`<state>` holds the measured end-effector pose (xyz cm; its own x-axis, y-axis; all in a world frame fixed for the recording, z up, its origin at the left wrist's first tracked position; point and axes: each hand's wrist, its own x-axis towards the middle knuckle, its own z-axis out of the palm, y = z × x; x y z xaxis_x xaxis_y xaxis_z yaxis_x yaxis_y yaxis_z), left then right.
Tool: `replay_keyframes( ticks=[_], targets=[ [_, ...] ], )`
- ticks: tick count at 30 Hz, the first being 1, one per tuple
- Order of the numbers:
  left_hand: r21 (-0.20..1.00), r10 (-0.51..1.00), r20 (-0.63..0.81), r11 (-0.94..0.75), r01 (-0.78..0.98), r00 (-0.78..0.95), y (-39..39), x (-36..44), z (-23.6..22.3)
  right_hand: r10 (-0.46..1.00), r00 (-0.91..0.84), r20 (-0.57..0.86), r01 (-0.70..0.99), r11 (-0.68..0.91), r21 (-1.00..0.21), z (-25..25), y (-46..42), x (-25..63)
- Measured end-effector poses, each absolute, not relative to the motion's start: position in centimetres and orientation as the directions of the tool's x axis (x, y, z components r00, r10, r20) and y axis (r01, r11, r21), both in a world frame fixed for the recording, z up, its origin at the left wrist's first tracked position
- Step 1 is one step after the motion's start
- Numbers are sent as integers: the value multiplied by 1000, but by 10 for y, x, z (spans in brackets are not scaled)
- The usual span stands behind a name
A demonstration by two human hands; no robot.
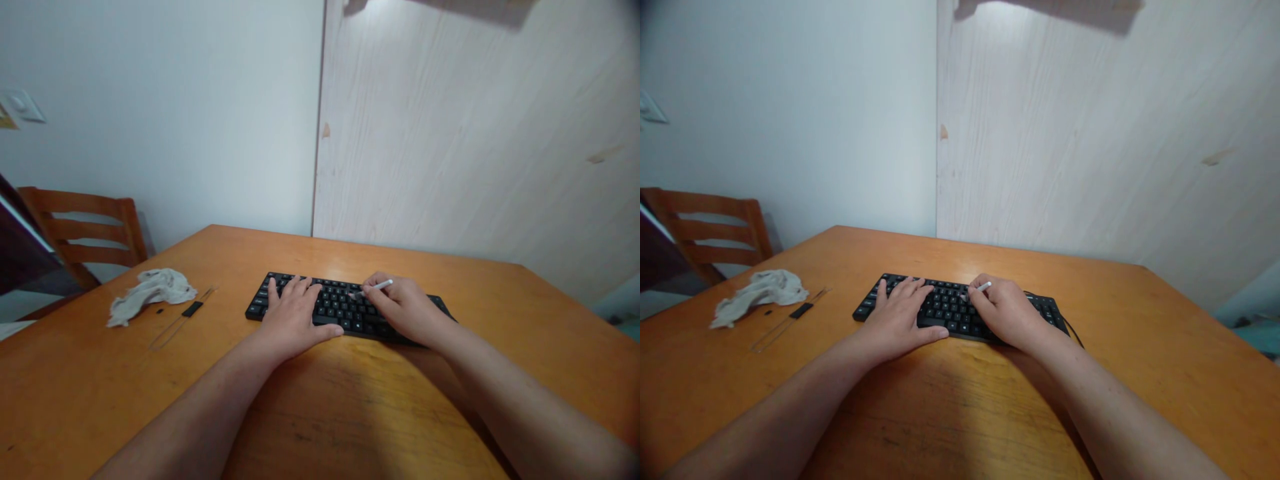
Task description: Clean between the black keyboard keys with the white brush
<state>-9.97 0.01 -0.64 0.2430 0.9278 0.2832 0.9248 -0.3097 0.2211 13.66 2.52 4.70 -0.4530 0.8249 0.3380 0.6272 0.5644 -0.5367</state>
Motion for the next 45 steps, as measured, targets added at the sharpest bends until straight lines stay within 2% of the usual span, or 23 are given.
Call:
replay_keyframes(
  ticks=[10,15,18,22,30,37,40,45],
  targets=[
    [220,937,258,-294,930,235,0,-99,-4,833,-481,274,700,553,-451,56,17,135],
    [209,936,259,-297,932,240,0,-99,-4,838,-481,259,689,544,-480,58,15,135],
    [210,933,265,-303,930,244,0,-100,-5,849,-444,288,658,527,-538,60,15,136],
    [213,926,275,-320,923,258,-1,-99,-3,883,-317,347,565,469,-679,57,20,137],
    [306,850,366,-495,813,380,-15,-85,18,937,-264,230,291,305,-907,49,21,127],
    [340,809,407,-565,752,424,-20,-78,30,923,-344,174,46,201,-978,51,14,119],
    [405,818,390,-564,720,422,-19,-77,30,922,-353,161,-4,171,-985,50,14,120],
    [534,849,355,-528,660,393,-16,-79,27,956,-265,128,-62,115,-991,45,19,122]
  ],
)
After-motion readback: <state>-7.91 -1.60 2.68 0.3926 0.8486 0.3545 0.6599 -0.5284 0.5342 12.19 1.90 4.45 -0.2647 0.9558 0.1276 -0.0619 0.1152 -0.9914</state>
